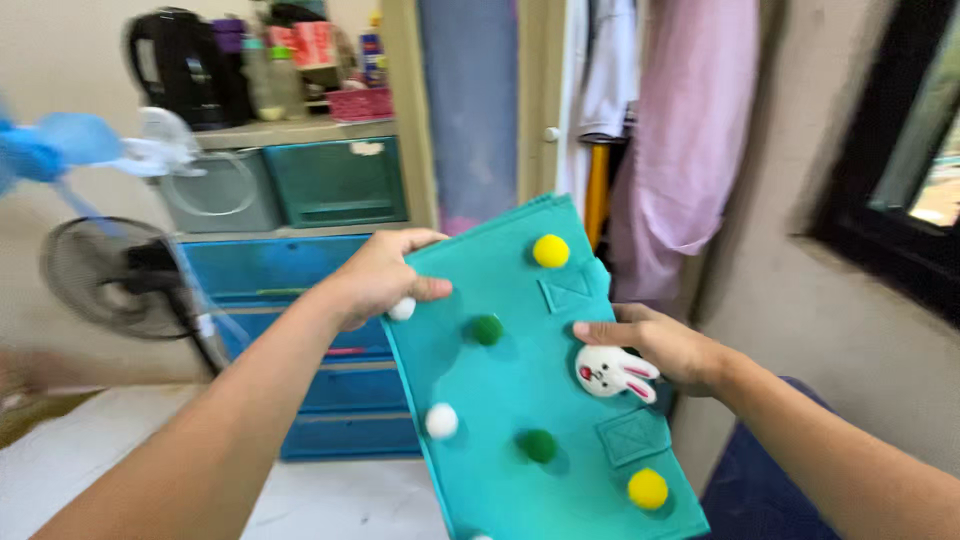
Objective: The person wipes a small table, then gathers baby supplies including a basket, wipes, and a bottle from a bed and places them on the table. They then pack a blue bag with items from the table and place the bag in a wardrobe. Finally, they fold a blanket on the bed.
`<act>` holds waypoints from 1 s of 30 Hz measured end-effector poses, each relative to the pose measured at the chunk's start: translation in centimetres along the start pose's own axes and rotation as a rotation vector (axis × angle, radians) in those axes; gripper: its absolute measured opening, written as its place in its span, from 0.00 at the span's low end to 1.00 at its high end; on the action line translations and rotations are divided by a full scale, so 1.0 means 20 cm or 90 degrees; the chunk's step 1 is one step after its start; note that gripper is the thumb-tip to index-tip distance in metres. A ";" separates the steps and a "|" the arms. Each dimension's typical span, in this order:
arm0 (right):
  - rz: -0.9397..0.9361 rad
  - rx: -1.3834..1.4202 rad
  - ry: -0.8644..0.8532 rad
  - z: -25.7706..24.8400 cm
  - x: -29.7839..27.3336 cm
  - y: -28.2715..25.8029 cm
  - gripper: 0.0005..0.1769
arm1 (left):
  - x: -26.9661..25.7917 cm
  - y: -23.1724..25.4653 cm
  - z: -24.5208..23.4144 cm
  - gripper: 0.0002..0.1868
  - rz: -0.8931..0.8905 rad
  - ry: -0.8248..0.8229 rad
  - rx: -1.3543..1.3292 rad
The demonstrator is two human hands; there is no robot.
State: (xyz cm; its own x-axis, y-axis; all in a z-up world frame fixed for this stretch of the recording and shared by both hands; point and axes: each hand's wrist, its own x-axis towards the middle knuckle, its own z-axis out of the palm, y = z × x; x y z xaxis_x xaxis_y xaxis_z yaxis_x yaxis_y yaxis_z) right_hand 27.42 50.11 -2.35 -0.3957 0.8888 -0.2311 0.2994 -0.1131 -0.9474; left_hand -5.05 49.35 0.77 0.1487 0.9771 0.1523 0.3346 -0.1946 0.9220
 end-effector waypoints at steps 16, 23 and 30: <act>0.092 -0.362 0.522 -1.06 0.38 -0.12 0.22 | 1.31 -0.16 0.76 0.27 0.529 0.073 1.071; 0.035 -0.647 0.339 -1.11 0.97 -0.32 0.27 | 1.14 -0.13 0.79 0.22 0.225 -0.254 1.312; -0.037 -0.466 0.088 -0.84 1.21 -0.50 0.25 | 0.78 0.03 0.63 0.40 -0.099 -0.271 0.840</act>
